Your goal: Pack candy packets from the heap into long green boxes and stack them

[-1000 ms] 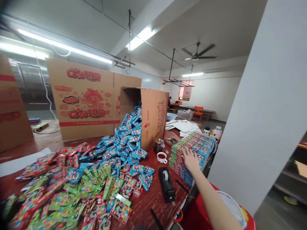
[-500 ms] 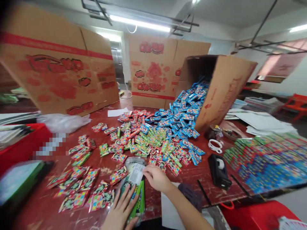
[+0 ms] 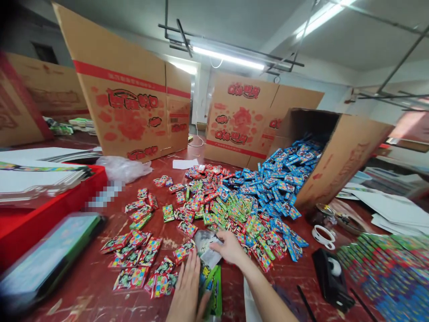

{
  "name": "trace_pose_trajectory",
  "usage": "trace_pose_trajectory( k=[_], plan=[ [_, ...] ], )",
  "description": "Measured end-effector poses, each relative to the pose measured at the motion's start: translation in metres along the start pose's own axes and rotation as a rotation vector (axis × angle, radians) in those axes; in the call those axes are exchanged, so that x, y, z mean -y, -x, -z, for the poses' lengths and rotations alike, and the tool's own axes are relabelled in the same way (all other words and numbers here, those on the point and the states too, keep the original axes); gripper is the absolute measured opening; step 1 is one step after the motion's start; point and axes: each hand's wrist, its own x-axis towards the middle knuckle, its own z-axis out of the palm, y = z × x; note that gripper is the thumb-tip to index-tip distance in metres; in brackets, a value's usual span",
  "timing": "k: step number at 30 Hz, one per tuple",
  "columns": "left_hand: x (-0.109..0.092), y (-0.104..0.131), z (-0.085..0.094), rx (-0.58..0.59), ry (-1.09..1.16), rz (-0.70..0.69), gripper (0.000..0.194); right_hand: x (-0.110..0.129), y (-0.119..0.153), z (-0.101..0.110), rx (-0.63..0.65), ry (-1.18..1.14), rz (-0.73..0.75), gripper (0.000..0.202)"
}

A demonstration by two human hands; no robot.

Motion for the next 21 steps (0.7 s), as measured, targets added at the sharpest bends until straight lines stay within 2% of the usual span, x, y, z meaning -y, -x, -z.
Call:
trace_pose_trajectory(
  k=[3, 5, 8, 12, 15, 19, 21],
  plan=[
    [-0.006, -0.036, 0.032, -0.012, 0.002, 0.014, 0.060, 0.020, 0.035, 0.001, -0.054, -0.288, 0.040, 0.040],
    [-0.005, -0.056, 0.053, -0.011, 0.061, -0.032, 0.052, 0.029, 0.054, -0.001, -0.136, -0.529, 0.061, 0.039],
    [-0.002, -0.071, 0.072, 0.038, 0.200, -0.115, 0.049, 0.034, 0.073, -0.012, -0.278, -0.701, 0.070, 0.036],
    [-0.002, -0.066, 0.084, 0.123, 0.368, -0.133, 0.041, 0.028, 0.092, -0.036, -0.376, -0.776, 0.055, 0.035],
    [-0.005, -0.057, 0.092, 0.104, 0.467, -0.107, 0.024, 0.026, 0.106, -0.050, -0.378, -0.761, 0.089, 0.030],
    [-0.009, -0.049, 0.103, 0.086, 0.502, -0.125, 0.016, 0.027, 0.121, -0.056, -0.359, -0.649, 0.156, 0.025],
    [-0.009, -0.048, 0.107, 0.106, 0.492, -0.133, 0.013, 0.026, 0.127, -0.053, -0.403, -0.527, 0.180, 0.023]
  ],
)
